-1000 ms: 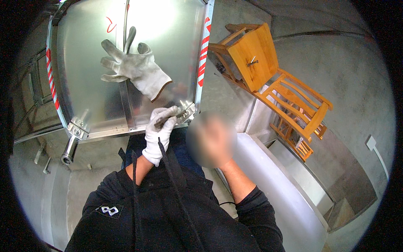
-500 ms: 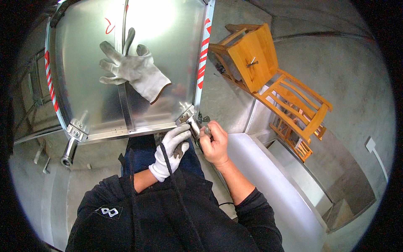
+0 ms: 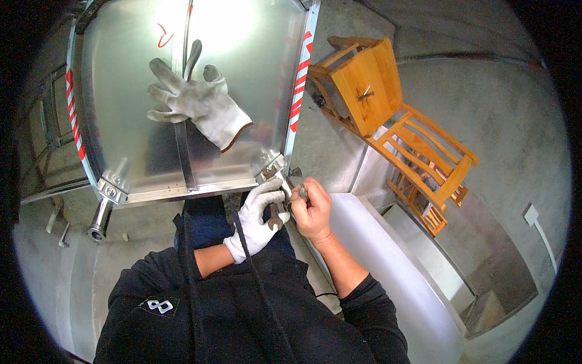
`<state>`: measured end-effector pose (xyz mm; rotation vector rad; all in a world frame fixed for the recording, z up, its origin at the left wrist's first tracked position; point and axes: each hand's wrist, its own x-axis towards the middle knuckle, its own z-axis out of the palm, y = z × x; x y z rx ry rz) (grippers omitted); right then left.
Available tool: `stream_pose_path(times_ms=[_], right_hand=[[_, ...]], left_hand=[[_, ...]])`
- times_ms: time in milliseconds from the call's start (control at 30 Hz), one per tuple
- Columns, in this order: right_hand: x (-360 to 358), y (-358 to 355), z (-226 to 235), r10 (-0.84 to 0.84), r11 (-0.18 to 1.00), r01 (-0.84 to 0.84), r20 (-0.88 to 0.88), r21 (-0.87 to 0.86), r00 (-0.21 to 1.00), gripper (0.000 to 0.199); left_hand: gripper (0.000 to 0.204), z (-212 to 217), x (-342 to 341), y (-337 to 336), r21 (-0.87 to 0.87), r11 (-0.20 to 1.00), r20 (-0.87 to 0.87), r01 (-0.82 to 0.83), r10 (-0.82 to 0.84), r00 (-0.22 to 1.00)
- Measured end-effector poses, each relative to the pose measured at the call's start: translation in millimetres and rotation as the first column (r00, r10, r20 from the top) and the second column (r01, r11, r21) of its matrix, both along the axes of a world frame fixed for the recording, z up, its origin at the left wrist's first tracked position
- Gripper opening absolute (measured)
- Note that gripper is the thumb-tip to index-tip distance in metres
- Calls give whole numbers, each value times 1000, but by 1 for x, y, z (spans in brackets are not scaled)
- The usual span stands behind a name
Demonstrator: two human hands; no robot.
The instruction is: The person uses a wrench to tighten bolts on a stainless steel frame, then switches to a screwdriver to adjust a bolt on a cylindrical pipe attached to the frame. The person wears gloves and works in a room with concrete walls and a wooden chair.
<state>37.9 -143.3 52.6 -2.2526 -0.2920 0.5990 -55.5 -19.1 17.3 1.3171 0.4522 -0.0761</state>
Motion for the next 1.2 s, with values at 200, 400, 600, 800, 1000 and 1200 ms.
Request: stream_pose_path(times_ms=[200, 400, 600, 800, 1000, 1200], right_hand=[[2, 3, 2, 7, 1000, -7, -5, -18, 1000, 2], [3, 2, 3, 52, 998, -51, 12, -25, 999, 2], [4, 2, 2, 46, 999, -46, 13, -1, 999, 3], [5, 4, 3, 70, 997, -70, 18, -15, 997, 5], [6, 7, 5, 69, 998, -69, 34, -2, 997, 5], [3, 4, 3, 40, 999, -41, 17, 9, 999, 5]], left_hand=[[40, -3, 6, 3, 78, 993, 3, 89, -90, 996], [44, -3, 10, 21, 177, 973, 87, 146, -163, 983], [42, -25, -1, 50, 179, 942, 182, 283, -314, 932], [44, -27, 0, 72, 252, 875, 235, 413, -470, 851], [48, -12, -6, 70, 196, 892, 122, 407, -434, 892], [43, 6, -13, 48, -66, 950, -87, 306, -311, 947]])
